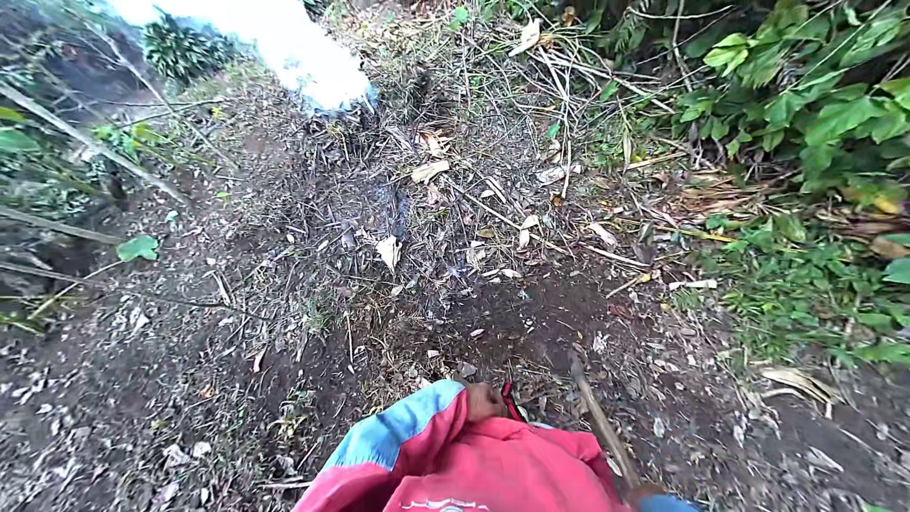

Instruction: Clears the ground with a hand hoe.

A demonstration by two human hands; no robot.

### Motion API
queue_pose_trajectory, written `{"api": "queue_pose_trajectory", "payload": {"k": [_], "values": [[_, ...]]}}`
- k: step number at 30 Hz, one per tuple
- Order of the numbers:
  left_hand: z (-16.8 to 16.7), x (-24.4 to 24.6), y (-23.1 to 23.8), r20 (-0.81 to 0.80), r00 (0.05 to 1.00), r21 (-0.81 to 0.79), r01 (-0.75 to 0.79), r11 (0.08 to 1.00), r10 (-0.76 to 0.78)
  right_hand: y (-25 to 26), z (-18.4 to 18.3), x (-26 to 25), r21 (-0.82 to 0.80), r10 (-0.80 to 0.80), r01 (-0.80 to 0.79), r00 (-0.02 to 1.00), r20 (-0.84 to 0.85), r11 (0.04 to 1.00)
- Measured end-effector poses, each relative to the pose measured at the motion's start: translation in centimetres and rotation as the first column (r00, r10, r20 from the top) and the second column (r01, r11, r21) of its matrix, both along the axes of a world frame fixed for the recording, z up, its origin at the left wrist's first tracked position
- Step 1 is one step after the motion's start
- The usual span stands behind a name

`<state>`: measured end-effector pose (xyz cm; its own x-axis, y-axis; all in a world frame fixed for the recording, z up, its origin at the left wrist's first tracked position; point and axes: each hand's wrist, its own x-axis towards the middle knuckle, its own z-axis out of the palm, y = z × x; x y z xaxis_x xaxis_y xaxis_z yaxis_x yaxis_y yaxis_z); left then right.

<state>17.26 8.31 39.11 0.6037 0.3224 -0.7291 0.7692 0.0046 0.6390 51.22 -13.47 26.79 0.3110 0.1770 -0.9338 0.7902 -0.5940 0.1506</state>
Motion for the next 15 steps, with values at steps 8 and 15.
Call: {"api": "queue_pose_trajectory", "payload": {"k": [8,15], "values": [[0.2,-1.7,-0.7,0.114,0.986,-0.142,0.137,0.98,-0.121,4.3,1.5,-3.4,0.321,-0.422,0.454,0.891,-0.169,0.831],[6.4,-0.3,-1.0,0.196,0.98,-0.087,0.049,0.995,-0.031,12.9,9.5,-6.4,0.361,-0.178,0.327,0.905,-0.387,0.873]]}}
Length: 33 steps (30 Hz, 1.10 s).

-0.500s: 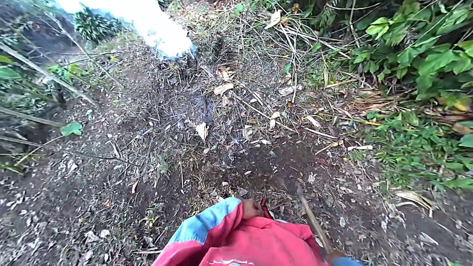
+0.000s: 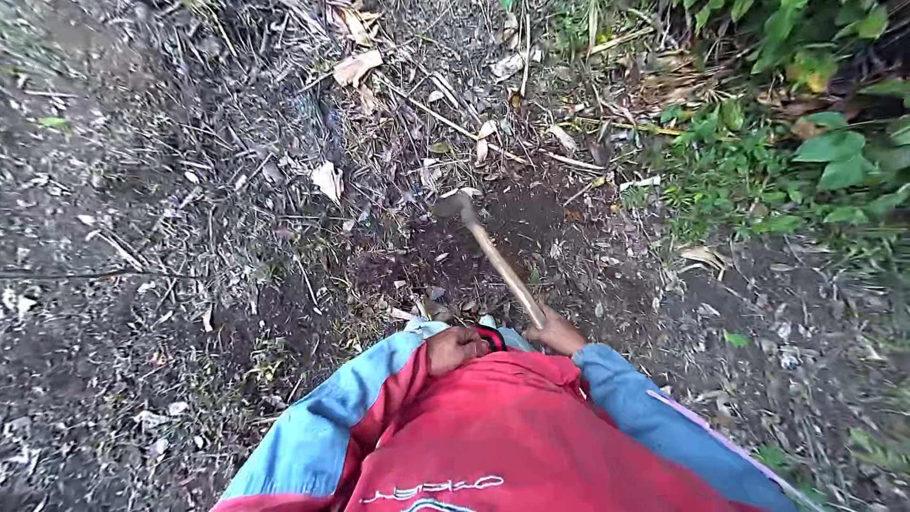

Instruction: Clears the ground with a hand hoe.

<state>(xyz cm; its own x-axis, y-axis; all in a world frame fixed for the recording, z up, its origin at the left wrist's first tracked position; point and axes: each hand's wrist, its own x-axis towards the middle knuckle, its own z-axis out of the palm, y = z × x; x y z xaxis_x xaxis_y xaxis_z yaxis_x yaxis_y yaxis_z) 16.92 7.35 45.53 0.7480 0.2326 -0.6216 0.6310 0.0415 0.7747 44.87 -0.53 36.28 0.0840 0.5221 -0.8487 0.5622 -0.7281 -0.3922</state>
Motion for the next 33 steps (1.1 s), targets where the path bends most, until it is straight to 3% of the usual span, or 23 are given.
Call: {"api": "queue_pose_trajectory", "payload": {"k": [4,9,12,14,17,21,27,29,33], "values": [[7.0,-1.2,-1.6,0.1,0.995,0.107,-0.023,0.994,0.013,3.3,5.0,-4.1,0.058,0.199,-0.192,0.97,-0.137,0.98],[6.3,-4.1,-5.6,0.292,0.956,0.339,-0.124,0.933,0.021,3.5,5.5,-6.5,0.151,0.373,-0.343,0.886,-0.276,0.927],[6.5,-5.8,-8.3,0.362,0.928,0.391,-0.232,0.891,0.083,3.2,4.4,-6.1,0.12,0.44,-0.425,0.846,-0.301,0.898],[6.5,-6.4,-9.6,0.404,0.904,0.356,-0.298,0.886,0.142,3.4,3.5,-5.8,0.08,0.455,-0.452,0.843,-0.287,0.888],[6.0,-6.2,-10.7,0.546,0.794,0.148,-0.405,0.902,0.267,3.3,2.2,-6.8,0.05,0.485,-0.488,0.842,-0.238,0.872],[5.6,-5.7,-11.3,0.552,0.757,0.008,-0.424,0.905,0.35,3.7,1.6,-8.0,0.019,0.551,-0.553,0.825,-0.128,0.833],[5.0,-4.1,-10.5,0.541,0.783,0.006,-0.368,0.93,0.306,3.8,2.0,-7.2,0.026,0.444,-0.454,0.855,-0.269,0.891],[4.8,-3.6,-10.0,0.526,0.807,0.022,-0.33,0.944,0.269,3.8,3.7,-6.7,0.006,0.356,-0.38,0.862,-0.361,0.925],[5.2,-3.8,-9.8,0.508,0.826,0.029,-0.301,0.953,0.246,2.9,7.2,-3.8,0.092,0.342,-0.337,0.833,-0.435,0.937]]}}
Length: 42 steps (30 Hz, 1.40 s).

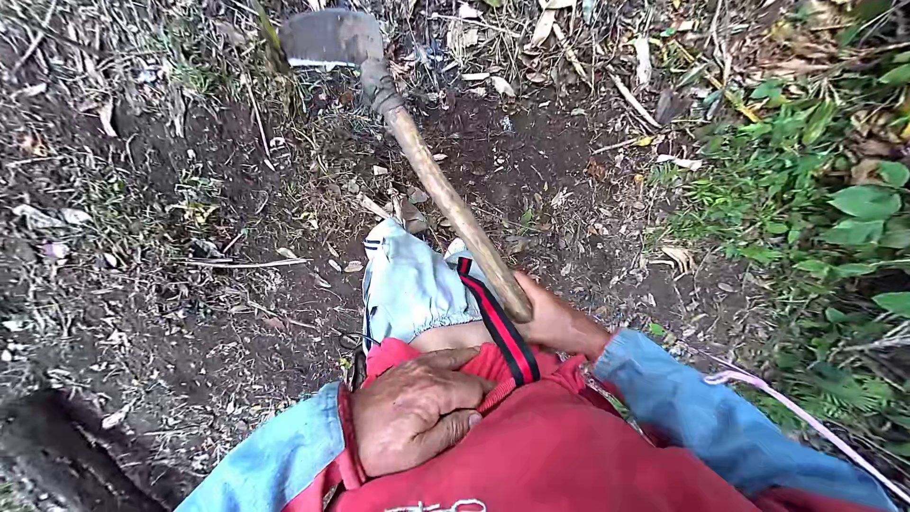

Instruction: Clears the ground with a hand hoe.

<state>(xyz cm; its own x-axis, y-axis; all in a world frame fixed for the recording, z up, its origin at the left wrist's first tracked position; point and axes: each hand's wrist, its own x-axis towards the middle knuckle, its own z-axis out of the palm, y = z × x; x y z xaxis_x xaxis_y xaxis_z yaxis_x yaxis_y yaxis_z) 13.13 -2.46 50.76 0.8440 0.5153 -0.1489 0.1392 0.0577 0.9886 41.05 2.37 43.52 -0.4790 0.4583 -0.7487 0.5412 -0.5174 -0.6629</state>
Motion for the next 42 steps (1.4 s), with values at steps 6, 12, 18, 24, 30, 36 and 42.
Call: {"api": "queue_pose_trajectory", "payload": {"k": [6,12,18,24,30,36,42], "values": [[0.7,-0.5,0.5,0.038,0.998,0.067,0.053,0.996,-0.056,-3.0,1.2,2.2,-0.096,-0.288,0.273,0.923,-0.256,0.957],[0.1,-0.2,1.0,0.161,0.986,-0.033,0.059,0.998,-0.053,-4.4,2.5,2.9,-0.245,-0.459,0.391,0.799,-0.388,0.887],[-0.5,-0.2,1.1,0.206,0.976,-0.056,0.08,0.995,-0.067,-5.9,3.1,2.9,-0.361,-0.537,0.4,0.675,-0.506,0.842],[-0.8,-1.5,2.9,0.186,0.982,-0.156,0.071,0.985,-0.042,-6.2,3.4,2.5,-0.363,-0.551,0.416,0.655,-0.516,0.834],[-9.2,-1.1,5.5,-0.402,0.893,-0.299,0.079,0.951,-0.201,-5.9,3.9,2.0,-0.298,-0.568,0.484,0.674,-0.472,0.823],[-7.9,3.6,7.2,-0.622,0.587,-0.375,0.359,0.855,-0.519,-6.2,4.8,1.9,-0.188,-0.533,0.504,0.73,-0.428,0.843],[-8.8,4.3,6.2,-0.554,0.66,-0.392,0.331,0.858,-0.508,-7.1,4.6,1.7,-0.151,-0.545,0.543,0.702,-0.458,0.826]]}}
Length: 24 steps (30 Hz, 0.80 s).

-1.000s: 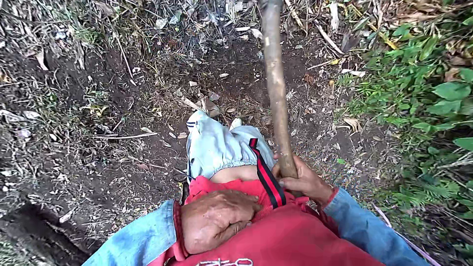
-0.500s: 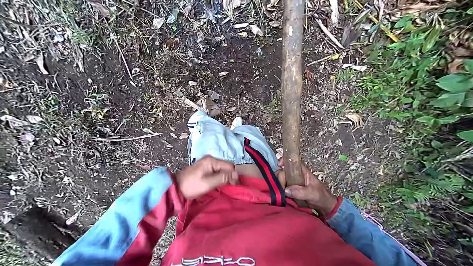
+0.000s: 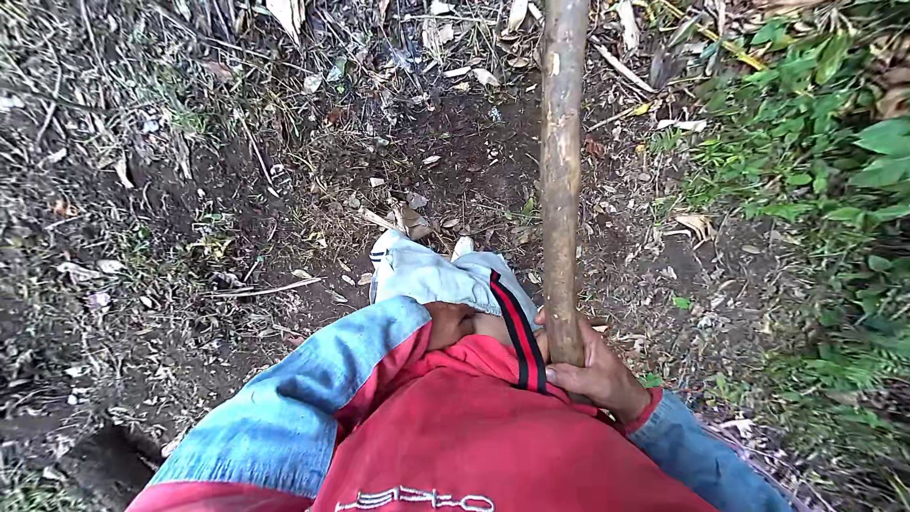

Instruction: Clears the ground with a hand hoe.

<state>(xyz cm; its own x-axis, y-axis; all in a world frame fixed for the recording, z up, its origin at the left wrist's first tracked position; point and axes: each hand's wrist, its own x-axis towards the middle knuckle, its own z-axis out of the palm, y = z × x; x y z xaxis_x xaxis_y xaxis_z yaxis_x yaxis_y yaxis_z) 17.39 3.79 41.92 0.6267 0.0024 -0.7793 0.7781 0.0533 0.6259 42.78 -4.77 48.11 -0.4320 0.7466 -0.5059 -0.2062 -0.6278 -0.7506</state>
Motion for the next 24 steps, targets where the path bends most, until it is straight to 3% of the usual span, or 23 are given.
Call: {"api": "queue_pose_trajectory", "payload": {"k": [5,9,11,14,16,24], "values": [[-6.8,-0.7,-1.0,0.009,1.0,0.093,0.024,0.995,-0.024,-0.4,-0.3,-0.2,-0.019,-0.041,0.041,0.999,-0.001,0.999],[-4.8,1.6,0.5,-0.11,0.989,0.207,0.122,0.971,-0.1,-0.6,-0.2,-0.1,-0.031,-0.067,0.068,0.998,0.021,0.997],[-3.2,2.5,0.7,0.022,0.994,0.216,0.103,0.971,-0.111,-0.7,-0.2,-0.1,-0.029,-0.076,0.076,0.997,0.017,0.997],[-2.0,2.9,0.8,0.351,0.934,0.183,0.0,0.983,-0.065,-0.7,-0.4,-0.1,-0.015,-0.088,0.088,0.996,0.026,0.996],[-1.5,2.8,0.7,0.434,0.9,0.147,-0.028,0.989,-0.04,-0.9,-0.4,-0.1,-0.022,-0.104,0.104,0.994,0.026,0.994],[1.4,1.2,2.0,0.098,0.969,0.12,0.214,0.969,-0.226,-0.1,-0.4,-0.6,-0.053,-0.129,0.126,0.99,-0.051,0.991]]}}
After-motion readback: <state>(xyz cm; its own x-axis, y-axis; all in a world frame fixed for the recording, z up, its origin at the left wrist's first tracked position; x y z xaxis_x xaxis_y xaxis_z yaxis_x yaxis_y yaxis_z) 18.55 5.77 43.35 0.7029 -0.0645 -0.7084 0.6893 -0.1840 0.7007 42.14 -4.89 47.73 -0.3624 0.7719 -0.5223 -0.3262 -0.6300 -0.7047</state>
